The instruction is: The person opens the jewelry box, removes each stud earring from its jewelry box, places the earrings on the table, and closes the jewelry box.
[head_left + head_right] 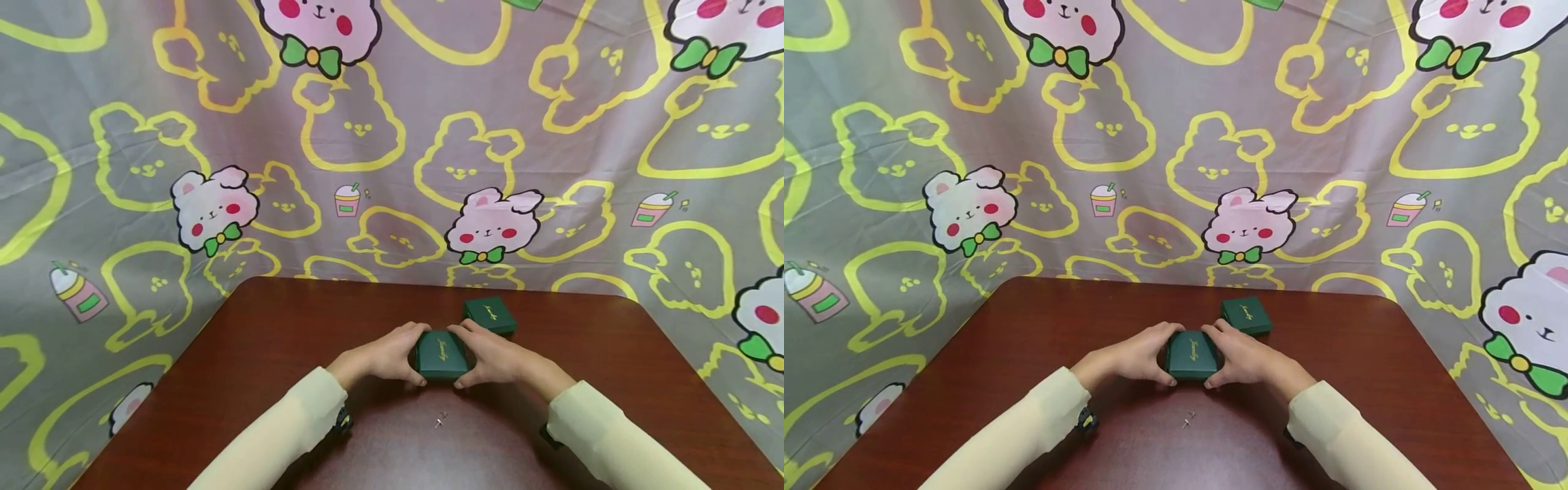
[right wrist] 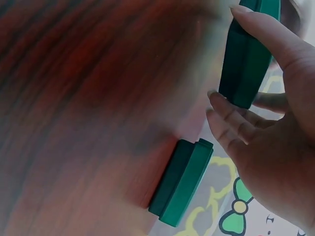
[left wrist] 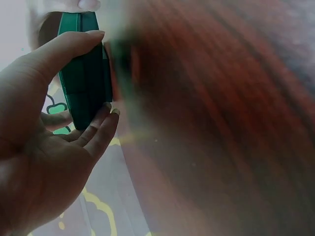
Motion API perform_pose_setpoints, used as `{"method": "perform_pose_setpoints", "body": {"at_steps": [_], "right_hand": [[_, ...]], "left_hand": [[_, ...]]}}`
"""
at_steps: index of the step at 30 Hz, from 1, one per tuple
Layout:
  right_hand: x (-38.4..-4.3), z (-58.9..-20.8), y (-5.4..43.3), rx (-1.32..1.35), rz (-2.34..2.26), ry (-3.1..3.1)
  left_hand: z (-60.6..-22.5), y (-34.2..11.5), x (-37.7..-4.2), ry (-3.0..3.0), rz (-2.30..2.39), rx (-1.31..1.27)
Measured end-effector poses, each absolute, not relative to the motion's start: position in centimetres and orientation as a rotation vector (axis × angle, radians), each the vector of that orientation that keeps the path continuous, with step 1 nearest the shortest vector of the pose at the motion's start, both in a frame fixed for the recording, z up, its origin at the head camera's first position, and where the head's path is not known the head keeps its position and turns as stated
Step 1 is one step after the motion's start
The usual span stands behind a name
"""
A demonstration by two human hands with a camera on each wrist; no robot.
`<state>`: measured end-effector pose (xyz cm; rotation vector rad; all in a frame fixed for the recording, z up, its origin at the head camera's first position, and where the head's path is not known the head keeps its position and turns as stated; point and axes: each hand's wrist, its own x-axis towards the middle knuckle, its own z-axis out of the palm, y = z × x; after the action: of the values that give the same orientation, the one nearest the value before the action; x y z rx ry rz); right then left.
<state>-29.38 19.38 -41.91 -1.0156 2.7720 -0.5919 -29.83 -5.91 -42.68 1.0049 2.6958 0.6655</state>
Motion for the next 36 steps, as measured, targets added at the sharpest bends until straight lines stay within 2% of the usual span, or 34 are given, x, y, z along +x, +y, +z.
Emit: {"method": "perform_pose_setpoints", "body": {"at_steps": [12, 23, 36], "right_hand": [[-28.9, -42.5, 19.6, -0.972, -0.565, 2.663], [-29.1, -42.0, 19.4, -0.972, -0.501, 2.654], [-29.0, -41.2, 17.4, -1.098, -0.453, 2.72]], "left_hand": [[-44.1, -6.2, -28.9, 2.698, 0.6, 1.039], [-44.4, -7.0, -28.8, 2.627, 0.692, 0.894], [-44.2, -7.2, -29.3, 2.602, 0.653, 0.923]]}}
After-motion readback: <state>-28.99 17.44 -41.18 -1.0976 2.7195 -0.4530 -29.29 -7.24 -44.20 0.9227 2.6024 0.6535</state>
